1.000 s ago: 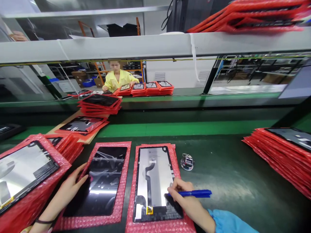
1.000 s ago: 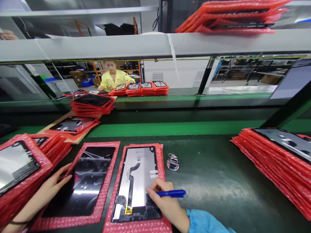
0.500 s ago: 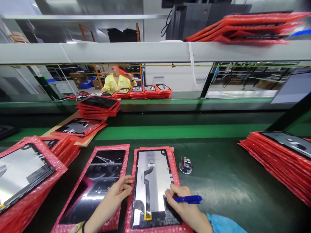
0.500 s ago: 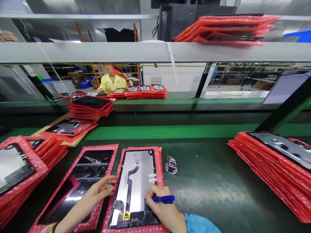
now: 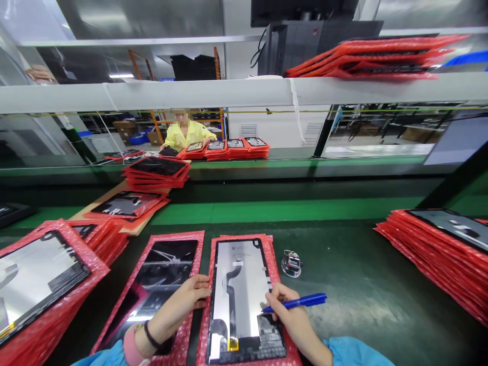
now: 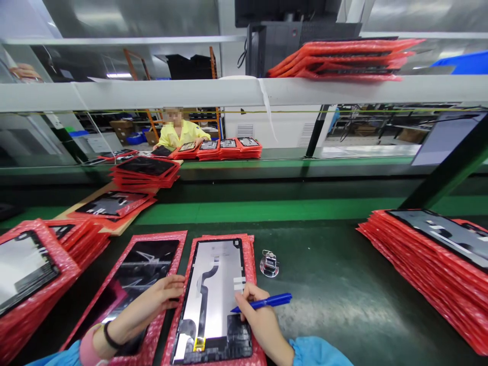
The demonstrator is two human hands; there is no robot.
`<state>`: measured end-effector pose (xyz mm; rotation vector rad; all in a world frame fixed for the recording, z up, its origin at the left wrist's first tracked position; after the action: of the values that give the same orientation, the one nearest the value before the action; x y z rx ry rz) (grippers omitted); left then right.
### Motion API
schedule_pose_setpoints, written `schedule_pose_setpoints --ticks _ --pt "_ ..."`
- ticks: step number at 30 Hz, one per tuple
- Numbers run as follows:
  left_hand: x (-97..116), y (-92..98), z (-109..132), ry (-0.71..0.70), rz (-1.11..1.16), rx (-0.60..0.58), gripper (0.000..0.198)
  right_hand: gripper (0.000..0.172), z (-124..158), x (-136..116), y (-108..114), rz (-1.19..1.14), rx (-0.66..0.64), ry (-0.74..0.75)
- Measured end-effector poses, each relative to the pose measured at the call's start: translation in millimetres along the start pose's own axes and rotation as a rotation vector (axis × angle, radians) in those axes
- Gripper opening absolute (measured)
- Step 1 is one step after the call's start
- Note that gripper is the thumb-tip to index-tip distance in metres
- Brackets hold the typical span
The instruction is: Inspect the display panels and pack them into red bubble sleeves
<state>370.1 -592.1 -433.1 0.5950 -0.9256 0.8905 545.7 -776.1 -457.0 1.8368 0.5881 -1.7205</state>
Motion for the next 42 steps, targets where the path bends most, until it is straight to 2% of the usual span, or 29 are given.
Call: schedule_pose_setpoints --ticks 5,10,18,23,27,31,33,37,41,42 --pt "4.4 -0.9 -5.3 -0.031 -0.041 0.008 0.028 0.049 1.3 1.7 -1.2 -0.078 -0.015 -0.038" --pt "5.4 -5.6 -14.3 -0.207 -0.115 0.094 0.022 0.049 1.0 3.6 -1.8 -0.145 -0.015 -0.064" --pt "16.3 -15.0 -4.8 -0.106 -0.191 0.049 0.019 0.050 -2.7 10.4 -2.9 -0.284 0.023 -0.086" --pt "31.2 -17.8 -7.6 -0.249 -0.212 0.040 0.027 0.049 -3.0 12.4 -3.9 -0.326 0.013 -0.068" --pt "39.5 -22.0 -11.7 -0.315 -0.175 0.011 0.018 0.046 -3.7 11.3 -3.2 -0.306 -0.007 -0.047" --pt "33.7 -39.8 6.3 -0.264 -0.037 -0.109 0.029 0.043 -2.9 6.1 -4.4 -0.284 0.000 -0.027" --pt "26.1 -50.3 20.8 -0.235 0.067 -0.131 0.045 0.040 -0.9 0.8 -2.7 -0.276 0.018 -0.011" --pt "24.3 -54.3 44.3 -0.237 0.225 -0.037 0.056 0.033 1.5 -13.6 15.1 -0.304 0.105 0.052" --pt "56.2 -39.9 64.0 -0.285 0.315 -0.004 0.059 0.031 -1.7 -41.6 44.5 -0.340 0.401 0.215" --pt "66.3 -36.6 69.5 -0.305 0.346 -0.001 0.059 0.029 -2.3 -52.2 48.4 -0.351 0.435 0.225"
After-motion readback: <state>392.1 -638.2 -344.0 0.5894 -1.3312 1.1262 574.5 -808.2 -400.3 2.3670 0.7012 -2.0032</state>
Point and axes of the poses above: each hand's wrist, its own z-axis away from the middle knuckle, its own y-axis out of the back of the hand, x = y × z, the point moved 2 cm from there along -z, towards the middle knuckle, and after that the axes turned 14 degrees about x, right-handed, at the moved point
